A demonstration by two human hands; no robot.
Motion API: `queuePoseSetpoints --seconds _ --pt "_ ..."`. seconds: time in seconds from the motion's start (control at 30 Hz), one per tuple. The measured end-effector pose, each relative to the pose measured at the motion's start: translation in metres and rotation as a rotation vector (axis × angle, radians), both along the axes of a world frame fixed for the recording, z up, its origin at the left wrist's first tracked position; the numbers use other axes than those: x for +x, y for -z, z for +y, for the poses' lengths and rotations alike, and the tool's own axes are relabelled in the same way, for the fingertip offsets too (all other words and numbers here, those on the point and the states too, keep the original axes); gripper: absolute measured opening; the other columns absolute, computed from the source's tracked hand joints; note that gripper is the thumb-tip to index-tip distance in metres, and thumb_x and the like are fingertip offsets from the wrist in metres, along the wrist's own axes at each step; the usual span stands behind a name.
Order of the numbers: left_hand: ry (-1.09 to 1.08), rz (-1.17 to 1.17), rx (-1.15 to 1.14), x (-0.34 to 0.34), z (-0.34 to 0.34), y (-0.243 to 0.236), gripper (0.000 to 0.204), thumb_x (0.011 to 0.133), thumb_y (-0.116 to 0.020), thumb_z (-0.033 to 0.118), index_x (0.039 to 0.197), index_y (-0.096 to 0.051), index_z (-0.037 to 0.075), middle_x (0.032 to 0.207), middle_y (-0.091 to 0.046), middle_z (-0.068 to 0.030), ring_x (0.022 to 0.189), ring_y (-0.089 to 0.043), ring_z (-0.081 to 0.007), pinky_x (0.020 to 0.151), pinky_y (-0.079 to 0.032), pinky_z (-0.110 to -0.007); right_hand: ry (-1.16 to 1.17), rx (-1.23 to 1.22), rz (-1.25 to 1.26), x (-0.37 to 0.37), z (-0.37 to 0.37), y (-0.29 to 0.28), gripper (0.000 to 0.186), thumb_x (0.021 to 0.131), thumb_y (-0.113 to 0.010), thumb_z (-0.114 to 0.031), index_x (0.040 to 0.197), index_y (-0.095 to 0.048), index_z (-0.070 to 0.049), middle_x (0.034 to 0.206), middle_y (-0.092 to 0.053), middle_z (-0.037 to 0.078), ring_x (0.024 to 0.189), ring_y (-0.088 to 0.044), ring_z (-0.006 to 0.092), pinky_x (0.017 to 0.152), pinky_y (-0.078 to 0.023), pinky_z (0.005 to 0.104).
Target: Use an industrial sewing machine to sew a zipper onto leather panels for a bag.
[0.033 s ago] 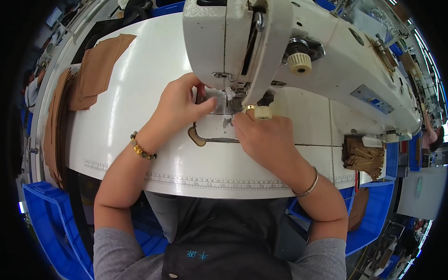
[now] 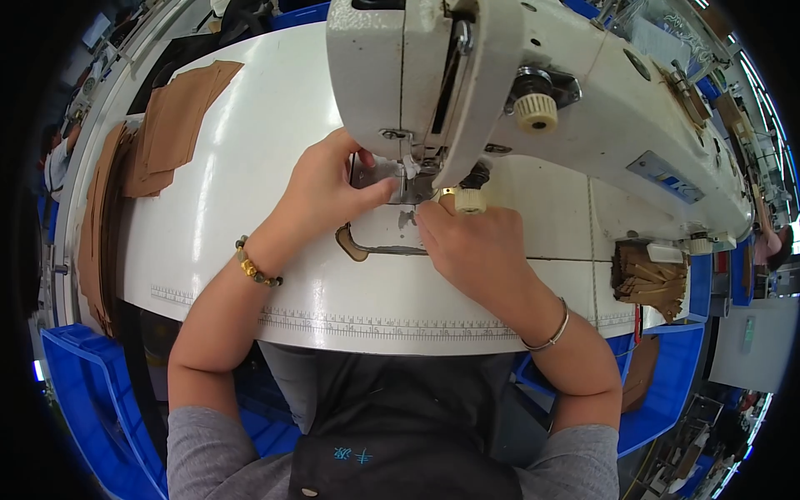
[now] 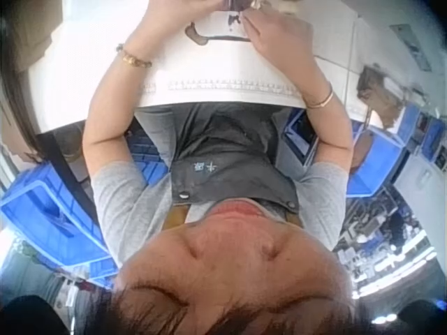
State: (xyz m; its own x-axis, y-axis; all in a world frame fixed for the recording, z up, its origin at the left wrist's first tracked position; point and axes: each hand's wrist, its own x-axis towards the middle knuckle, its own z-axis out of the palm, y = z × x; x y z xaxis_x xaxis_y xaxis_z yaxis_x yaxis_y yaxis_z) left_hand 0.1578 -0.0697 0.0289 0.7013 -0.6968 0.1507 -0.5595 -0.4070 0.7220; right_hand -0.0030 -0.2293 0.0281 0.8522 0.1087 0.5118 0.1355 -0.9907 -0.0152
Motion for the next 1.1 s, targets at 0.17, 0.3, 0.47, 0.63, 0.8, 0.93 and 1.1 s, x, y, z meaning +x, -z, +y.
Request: queuePoseSetpoints --seconds 0.17,0.3,0.47,0.63,0.8,0.93,1.1 --pt "0.171 -0.139 0.027 0.001 -0.009 0.009 0.021 0.085 -0.082 0.026 0.093 -0.075 0.008 0.088 -0.071 -0.0089 0.077 -0.070 -0.0284 0.072 -0.055 -0.039 0.006 -0.012 0.024 0.001 0.002 0.000 0.018 0.085 -0.074 -0.013 0.077 -0.059 -0.011 0.069 -0.062 0.002 0.045 -0.058 0.0217 0.042 -0.042 0.0348" --pt "0.123 -0.162 0.105 0.018 0.012 0.000 0.017 0.089 -0.080 0.018 0.091 -0.073 0.002 0.095 -0.072 -0.0115 0.077 -0.069 -0.0268 0.072 -0.055 -0.036 0.003 0.004 0.008 0.001 0.001 0.000 0.017 0.087 -0.074 -0.014 0.078 -0.059 -0.011 0.071 -0.063 0.002 0.045 -0.057 0.0218 0.042 -0.042 0.0346" --pt "-0.036 -0.255 0.196 0.033 0.032 -0.006 0.015 0.089 -0.079 0.017 0.096 -0.074 0.005 0.096 -0.072 -0.0107 0.081 -0.070 -0.0268 0.074 -0.055 -0.038 -0.004 0.019 0.005 0.001 0.000 0.001 0.017 0.087 -0.074 -0.014 0.079 -0.060 -0.012 0.071 -0.063 0.001 0.046 -0.057 0.0215 0.042 -0.042 0.0343" --pt "0.097 -0.515 0.118 -0.006 0.017 0.003 0.030 0.090 -0.069 0.009 0.119 -0.073 0.006 0.126 -0.068 -0.0093 0.121 -0.062 -0.0301 0.103 -0.048 -0.048 0.005 -0.002 0.028 0.001 -0.001 0.003 0.015 0.088 -0.074 -0.014 0.079 -0.061 -0.013 0.070 -0.062 0.000 0.046 -0.058 0.0210 0.042 -0.042 0.0343" --pt "0.172 -0.793 0.388 -0.047 0.014 0.012 0.049 0.095 -0.055 0.012 0.142 -0.063 0.009 0.145 -0.060 -0.0076 0.137 -0.055 -0.0290 0.118 -0.035 -0.063 0.010 -0.011 0.005 0.002 0.000 0.003 0.015 0.088 -0.074 -0.015 0.079 -0.061 -0.013 0.068 -0.060 -0.001 0.047 -0.058 0.0205 0.042 -0.042 0.0342" --pt "-0.011 -0.847 0.494 -0.016 0.009 0.014 0.047 0.096 -0.056 0.012 0.143 -0.061 0.012 0.149 -0.058 -0.0091 0.144 -0.052 -0.0339 0.118 -0.035 -0.064 0.003 -0.010 0.010 0.000 0.001 0.003 0.018 0.087 -0.074 -0.015 0.078 -0.060 -0.012 0.067 -0.059 0.000 0.046 -0.058 0.0197 0.042 -0.042 0.0342" --pt "0.016 -0.860 0.394 -0.019 0.018 0.009 0.051 0.096 -0.058 0.014 0.146 -0.060 0.008 0.152 -0.058 -0.0133 0.140 -0.054 -0.0372 0.115 -0.038 -0.064 -0.022 0.015 0.007 0.001 0.001 0.003 0.017 0.083 -0.072 -0.010 0.074 -0.057 -0.011 0.067 -0.058 0.001 0.047 -0.058 0.0187 0.042 -0.042 0.0343"
